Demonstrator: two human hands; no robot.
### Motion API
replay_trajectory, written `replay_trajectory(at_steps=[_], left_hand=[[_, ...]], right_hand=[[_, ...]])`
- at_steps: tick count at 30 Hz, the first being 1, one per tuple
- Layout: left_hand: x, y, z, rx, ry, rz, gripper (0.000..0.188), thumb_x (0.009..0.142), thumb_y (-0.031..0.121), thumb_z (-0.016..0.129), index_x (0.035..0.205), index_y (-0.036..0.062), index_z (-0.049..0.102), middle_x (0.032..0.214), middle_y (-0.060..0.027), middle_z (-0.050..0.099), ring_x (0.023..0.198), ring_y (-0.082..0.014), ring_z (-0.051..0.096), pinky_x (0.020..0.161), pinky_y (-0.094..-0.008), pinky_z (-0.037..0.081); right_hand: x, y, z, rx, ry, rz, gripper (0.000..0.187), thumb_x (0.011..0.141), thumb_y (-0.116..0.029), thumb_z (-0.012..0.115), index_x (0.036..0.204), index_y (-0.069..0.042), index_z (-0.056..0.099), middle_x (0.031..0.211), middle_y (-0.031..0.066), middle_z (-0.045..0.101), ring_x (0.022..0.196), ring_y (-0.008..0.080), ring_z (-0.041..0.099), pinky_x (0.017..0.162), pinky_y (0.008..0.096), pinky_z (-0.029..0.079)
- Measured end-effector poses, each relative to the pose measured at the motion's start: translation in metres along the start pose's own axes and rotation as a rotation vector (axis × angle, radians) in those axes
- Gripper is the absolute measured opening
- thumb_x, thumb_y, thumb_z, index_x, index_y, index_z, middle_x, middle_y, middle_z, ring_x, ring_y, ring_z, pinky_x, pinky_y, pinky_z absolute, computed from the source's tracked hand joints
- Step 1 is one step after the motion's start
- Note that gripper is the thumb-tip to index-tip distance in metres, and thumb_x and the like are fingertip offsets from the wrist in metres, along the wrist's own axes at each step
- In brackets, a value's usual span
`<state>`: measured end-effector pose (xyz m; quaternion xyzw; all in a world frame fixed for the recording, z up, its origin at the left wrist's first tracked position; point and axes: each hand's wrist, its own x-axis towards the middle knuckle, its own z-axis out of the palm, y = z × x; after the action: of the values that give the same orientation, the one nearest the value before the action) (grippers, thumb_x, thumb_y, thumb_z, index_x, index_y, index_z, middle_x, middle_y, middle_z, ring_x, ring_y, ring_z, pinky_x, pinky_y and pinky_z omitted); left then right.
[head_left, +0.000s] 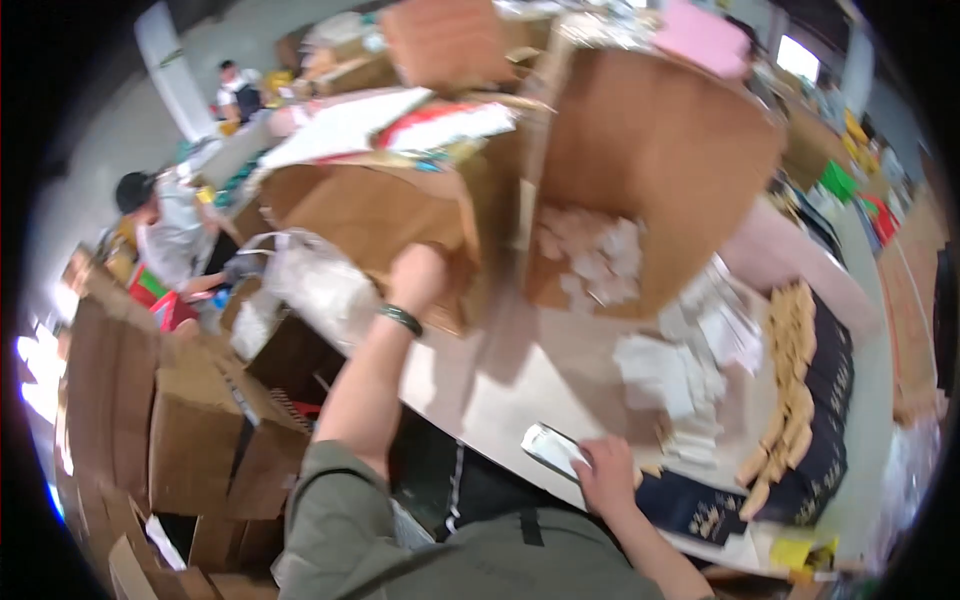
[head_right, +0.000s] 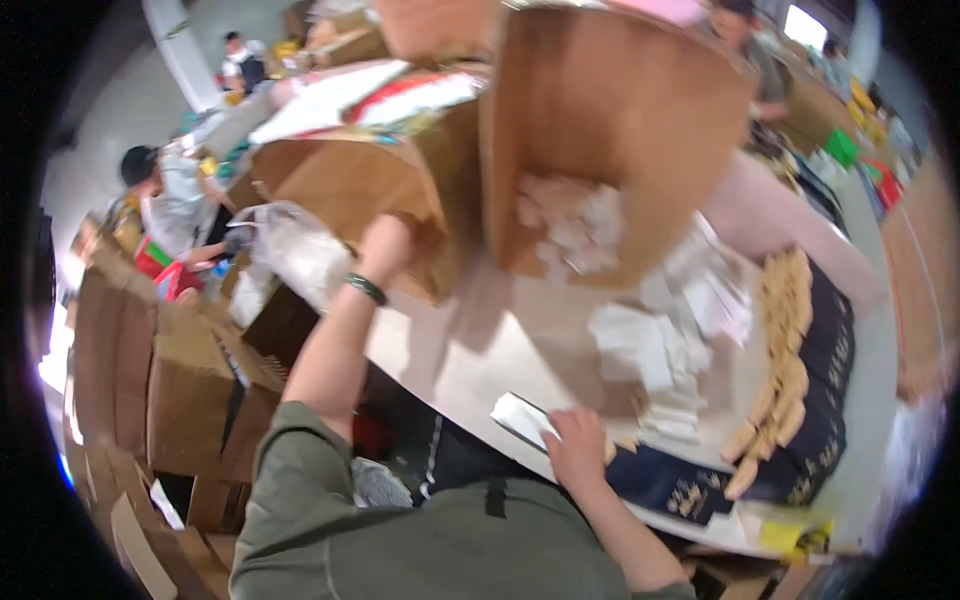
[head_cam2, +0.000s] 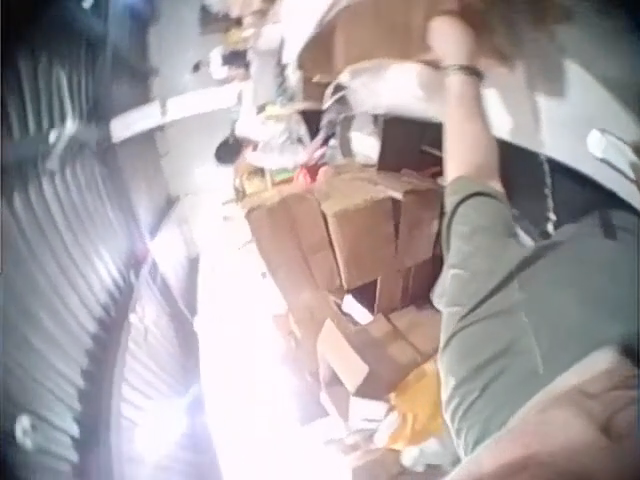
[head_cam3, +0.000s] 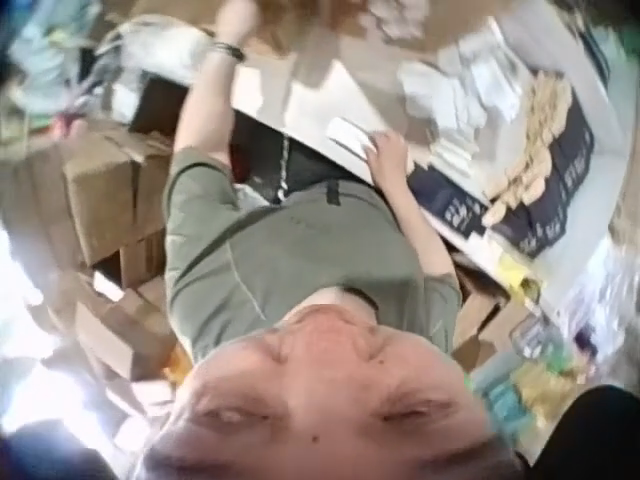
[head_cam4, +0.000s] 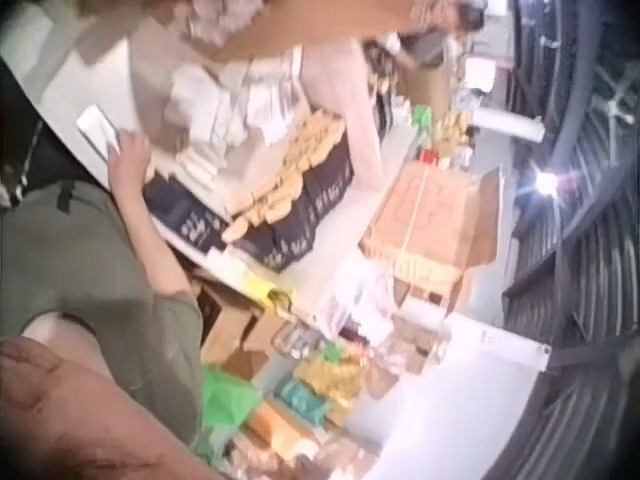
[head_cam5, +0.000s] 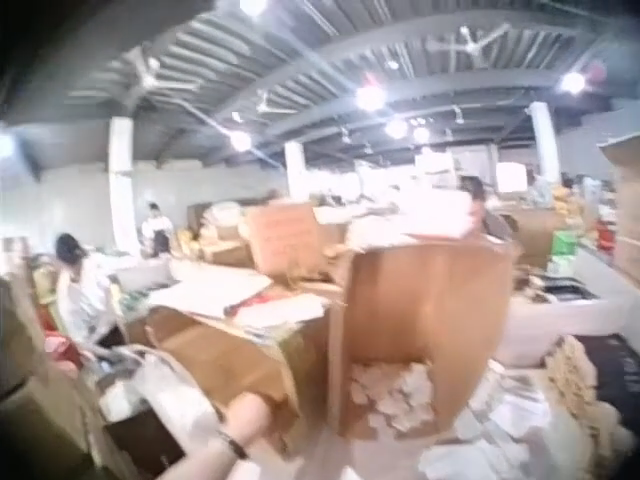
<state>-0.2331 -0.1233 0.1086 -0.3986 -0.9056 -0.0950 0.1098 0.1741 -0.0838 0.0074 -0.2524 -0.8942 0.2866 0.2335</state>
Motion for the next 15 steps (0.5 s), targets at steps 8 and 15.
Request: replay_trajectory(at_steps=[8, 15], left_hand=[[-0.043, 0.001, 0.009, -0.497, 0.503, -0.097, 0.021, 0.082, 0.001, 0.057, 0.101, 0.0021, 0.066, 0.102, -0.0196, 0.063, 0.091, -0.0387, 0.062, 0.083, -0.0468, 0.05], [-0.182, 0.005, 0.016, -1.28, -0.533, -0.007, 0.011, 0.093, 0.004, 0.062, 0.1, -0.0005, 0.069, 0.083, 0.0022, 0.063, 0.077, -0.0069, 0.054, 0.071, -0.0215, 0.045]], right_hand=[[-0.037, 0.011, -0.032, -0.029, 0.067, -0.051, 0.021, 0.073, -0.011, 0.074, 0.092, -0.005, 0.065, 0.099, 0.0146, 0.06, 0.093, 0.0356, 0.056, 0.085, 0.045, 0.044], [-0.046, 0.013, -0.059, -0.078, -0.093, -0.049, 0.031, 0.071, -0.018, 0.077, 0.088, -0.002, 0.057, 0.127, 0.0207, 0.055, 0.119, 0.0403, 0.05, 0.102, 0.0479, 0.04]])
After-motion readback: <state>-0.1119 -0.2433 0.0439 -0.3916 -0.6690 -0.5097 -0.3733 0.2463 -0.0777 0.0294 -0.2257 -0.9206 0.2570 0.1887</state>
